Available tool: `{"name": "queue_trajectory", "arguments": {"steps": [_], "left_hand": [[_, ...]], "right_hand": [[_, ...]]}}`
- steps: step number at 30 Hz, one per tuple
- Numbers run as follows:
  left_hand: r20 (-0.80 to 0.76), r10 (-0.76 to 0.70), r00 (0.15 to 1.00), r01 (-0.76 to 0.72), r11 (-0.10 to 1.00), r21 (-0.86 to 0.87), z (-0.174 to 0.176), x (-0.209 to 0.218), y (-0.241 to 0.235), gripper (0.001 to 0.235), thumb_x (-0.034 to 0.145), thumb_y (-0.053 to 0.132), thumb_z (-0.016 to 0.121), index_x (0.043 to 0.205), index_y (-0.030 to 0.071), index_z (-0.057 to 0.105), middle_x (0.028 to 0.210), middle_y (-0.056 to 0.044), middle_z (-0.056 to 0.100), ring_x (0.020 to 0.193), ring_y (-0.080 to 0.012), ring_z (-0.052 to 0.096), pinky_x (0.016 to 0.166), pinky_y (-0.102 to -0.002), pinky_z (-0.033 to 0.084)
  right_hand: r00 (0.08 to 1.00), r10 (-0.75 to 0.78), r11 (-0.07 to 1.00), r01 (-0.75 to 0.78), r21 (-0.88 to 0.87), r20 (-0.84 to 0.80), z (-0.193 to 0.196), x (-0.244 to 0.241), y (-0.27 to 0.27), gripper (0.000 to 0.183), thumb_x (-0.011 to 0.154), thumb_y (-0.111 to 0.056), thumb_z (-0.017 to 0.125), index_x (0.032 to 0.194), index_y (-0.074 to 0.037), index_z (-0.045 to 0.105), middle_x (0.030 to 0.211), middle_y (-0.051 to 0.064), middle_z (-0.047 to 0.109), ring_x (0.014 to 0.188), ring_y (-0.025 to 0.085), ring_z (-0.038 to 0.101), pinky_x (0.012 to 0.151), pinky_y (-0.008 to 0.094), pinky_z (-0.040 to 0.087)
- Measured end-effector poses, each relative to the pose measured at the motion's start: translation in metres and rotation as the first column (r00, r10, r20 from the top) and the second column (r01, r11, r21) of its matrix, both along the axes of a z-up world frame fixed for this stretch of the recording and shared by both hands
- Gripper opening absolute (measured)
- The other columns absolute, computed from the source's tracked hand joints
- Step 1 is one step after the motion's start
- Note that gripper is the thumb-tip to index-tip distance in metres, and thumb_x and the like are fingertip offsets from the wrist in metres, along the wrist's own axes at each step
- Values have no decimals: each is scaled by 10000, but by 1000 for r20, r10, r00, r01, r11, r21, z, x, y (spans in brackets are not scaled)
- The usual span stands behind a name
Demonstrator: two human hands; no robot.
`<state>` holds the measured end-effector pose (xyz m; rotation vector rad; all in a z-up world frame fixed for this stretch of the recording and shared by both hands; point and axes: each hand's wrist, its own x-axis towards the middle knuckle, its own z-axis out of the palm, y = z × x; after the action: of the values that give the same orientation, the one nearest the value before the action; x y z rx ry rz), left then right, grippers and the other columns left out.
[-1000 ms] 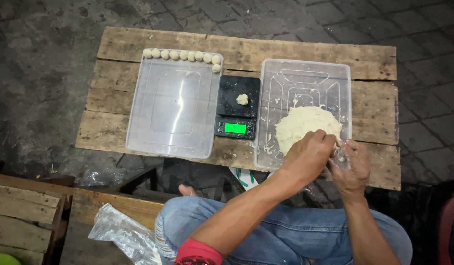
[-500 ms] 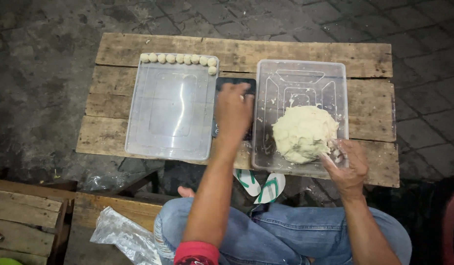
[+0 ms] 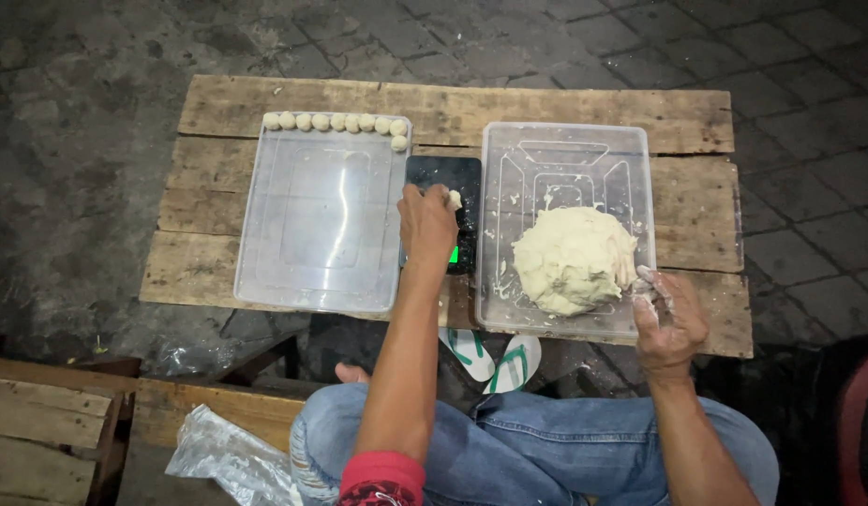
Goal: The person portions dough into small balls, weighs each piece on a digital scale, and places the finished balls into a clear plastic tray. The process is repeated continuously throughout the clip.
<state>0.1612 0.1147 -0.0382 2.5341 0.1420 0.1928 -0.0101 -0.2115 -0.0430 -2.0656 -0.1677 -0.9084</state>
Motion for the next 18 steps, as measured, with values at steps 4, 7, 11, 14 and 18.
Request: {"name": "queue_trajectory", "arguments": {"steps": [4,7,11,14,18], "left_hand": [[26,-68,997,67,998,9,11,-4,-7,226,842,107,800,1033,24,715,1118,-183,561,1025,-418,638,743,-507,624],[88,-119,989,124,991,-58,24,-14,-17,217,823,41,775,1006,21,661,1026,-188,621,949,-410,678,724,-490,614],[302,-210,930,318,872,-372,88,-50,-41,200,800,17,709,976,21,615,842,-257,657,822,-519,660,688,-598,495],[-198,-444,874,244,753,-611,168,-102,-75,287,882,151,703,1101,159,518,870,-18,593,742,-171,569,661,-339,474],[132,-656,743,633,624,-458,142,-164,-103,295,889,51,597,1177,-12,604,921,-239,682,880,-402,650,786,-522,527]], "right_hand": [[999,-42,999,43,-16,27,3,-4,1,335,912,-164,792,1121,95,749,1018,253,671,914,418,657,858,469,528],[995,-90,995,92,-44,48,4,-8,2,346,908,-167,819,1138,86,763,1026,248,684,904,407,666,848,464,547],[976,-215,976,216,38,-17,41,-25,25,278,989,-83,791,1231,50,764,1089,229,721,942,351,699,828,441,567],[987,32,800,70,597,-158,100,-27,84,445,1096,-45,473,1459,204,414,1294,329,558,1138,396,618,1057,490,574],[883,274,511,201,836,-381,142,-16,121,532,1109,-324,356,1508,13,458,1232,168,633,1122,260,635,975,348,553]]}}
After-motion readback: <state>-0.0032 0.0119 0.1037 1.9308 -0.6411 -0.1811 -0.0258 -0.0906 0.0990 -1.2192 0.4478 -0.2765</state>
